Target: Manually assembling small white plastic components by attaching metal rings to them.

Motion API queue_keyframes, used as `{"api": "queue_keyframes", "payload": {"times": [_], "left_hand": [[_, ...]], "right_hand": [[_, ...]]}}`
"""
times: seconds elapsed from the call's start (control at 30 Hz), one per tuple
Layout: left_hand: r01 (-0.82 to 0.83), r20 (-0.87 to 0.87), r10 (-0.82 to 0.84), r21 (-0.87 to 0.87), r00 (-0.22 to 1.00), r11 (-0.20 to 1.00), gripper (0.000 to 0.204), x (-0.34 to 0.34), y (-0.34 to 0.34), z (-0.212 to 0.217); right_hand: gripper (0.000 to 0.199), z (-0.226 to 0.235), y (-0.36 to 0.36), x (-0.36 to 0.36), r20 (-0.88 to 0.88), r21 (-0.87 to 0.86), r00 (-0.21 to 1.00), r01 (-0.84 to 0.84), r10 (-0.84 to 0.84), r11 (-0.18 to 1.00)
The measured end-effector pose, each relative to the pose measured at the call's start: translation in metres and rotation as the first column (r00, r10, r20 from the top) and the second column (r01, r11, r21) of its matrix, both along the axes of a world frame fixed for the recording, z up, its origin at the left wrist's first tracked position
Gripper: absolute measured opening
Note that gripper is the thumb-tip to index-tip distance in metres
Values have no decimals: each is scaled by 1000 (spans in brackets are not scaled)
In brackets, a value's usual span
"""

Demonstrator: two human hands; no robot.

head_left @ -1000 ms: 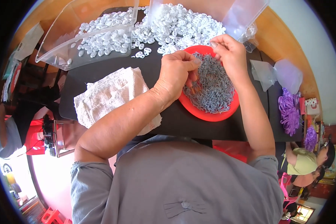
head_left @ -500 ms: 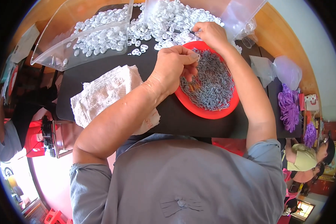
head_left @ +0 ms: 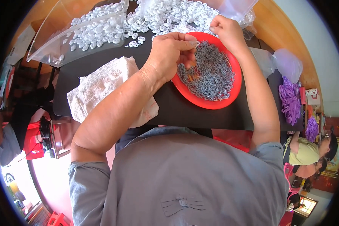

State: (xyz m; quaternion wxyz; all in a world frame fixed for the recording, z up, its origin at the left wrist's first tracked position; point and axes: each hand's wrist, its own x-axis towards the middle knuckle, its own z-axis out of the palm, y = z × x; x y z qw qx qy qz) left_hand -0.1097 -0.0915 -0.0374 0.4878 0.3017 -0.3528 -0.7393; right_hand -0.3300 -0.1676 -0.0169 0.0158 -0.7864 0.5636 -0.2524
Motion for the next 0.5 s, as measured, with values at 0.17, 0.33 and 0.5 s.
{"api": "queue_keyframes", "payload": {"times": [0.17, 0.33, 0.5], "left_hand": [[39, 28, -39, -15, 999, 999, 14, 1, 1, 3], [108, 61, -104, -58, 993, 992, 16, 1, -1, 4], [105, 149, -99, -36, 984, 994, 19, 0, 1, 6]], "right_hand": [[17, 4, 64, 7, -38, 117, 994, -101, 106, 988], [13, -12, 80, 15, -209, 6, 965, -164, 162, 986], [11, -13, 80, 14, -57, -22, 985, -162, 161, 987]]}}
